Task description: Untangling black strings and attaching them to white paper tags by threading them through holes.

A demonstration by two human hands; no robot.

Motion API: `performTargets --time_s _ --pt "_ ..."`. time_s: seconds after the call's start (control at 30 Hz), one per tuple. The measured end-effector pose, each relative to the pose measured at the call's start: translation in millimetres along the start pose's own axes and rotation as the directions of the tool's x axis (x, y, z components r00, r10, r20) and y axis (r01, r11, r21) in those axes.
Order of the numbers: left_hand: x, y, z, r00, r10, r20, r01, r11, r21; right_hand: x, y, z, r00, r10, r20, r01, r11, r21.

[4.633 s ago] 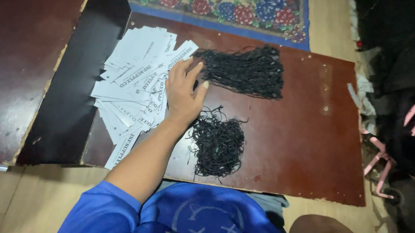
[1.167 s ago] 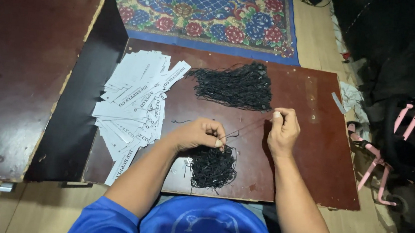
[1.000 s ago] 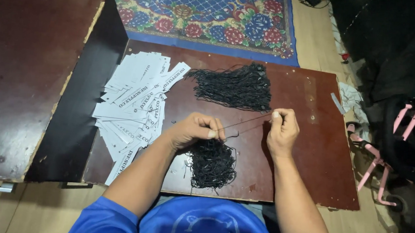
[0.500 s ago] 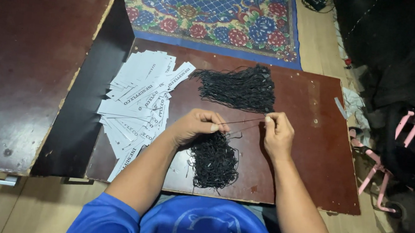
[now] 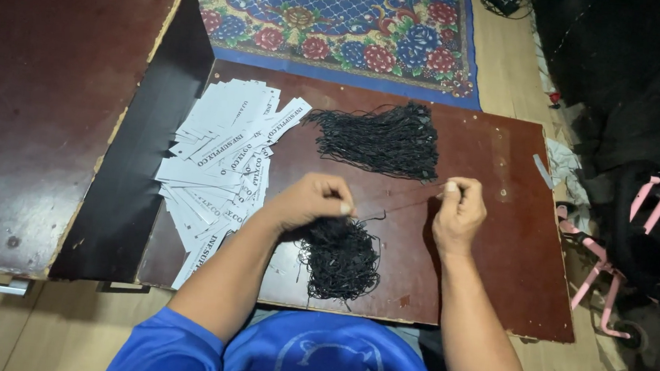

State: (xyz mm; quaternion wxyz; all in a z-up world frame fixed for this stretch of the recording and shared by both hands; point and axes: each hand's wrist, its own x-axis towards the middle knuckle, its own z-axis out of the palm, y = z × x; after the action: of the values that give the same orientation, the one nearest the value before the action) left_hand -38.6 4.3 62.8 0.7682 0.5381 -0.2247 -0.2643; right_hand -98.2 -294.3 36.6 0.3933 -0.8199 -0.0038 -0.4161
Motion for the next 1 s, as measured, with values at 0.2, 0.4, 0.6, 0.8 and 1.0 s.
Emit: performTargets --time_s 0.2,0.4,0.6,0.8,1.0 --pt "-3 -9 10 0.984 -0.142 0.111 0.102 0.947 0.306 -1 4 2 0.998 0.054 -0.025 -0.054 0.998 -0.027" --pt "0 -11 -3 1.0 -0.001 0.004 0.002 0.967 -0.253 -7 5 7 0.996 0.054 0.076 -0.052 0.998 -0.03" --pt "-4 10 12 0.999 -0.013 0.035 0.008 0.989 0.145 -7 5 3 0.995 0.071 0.065 -0.068 0.996 -0.049" --pt "0 7 16 0.95 0.308 -0.041 -0.311 0.946 -0.088 -9 -7 9 0.993 -0.016 0.116 0.019 1.0 -0.024" --pt "4 -1 -5 0.946 0.206 -0.251 -0.067 0.88 0.471 -9 1 12 0.98 -0.097 0.174 0.11 0.992 -0.065"
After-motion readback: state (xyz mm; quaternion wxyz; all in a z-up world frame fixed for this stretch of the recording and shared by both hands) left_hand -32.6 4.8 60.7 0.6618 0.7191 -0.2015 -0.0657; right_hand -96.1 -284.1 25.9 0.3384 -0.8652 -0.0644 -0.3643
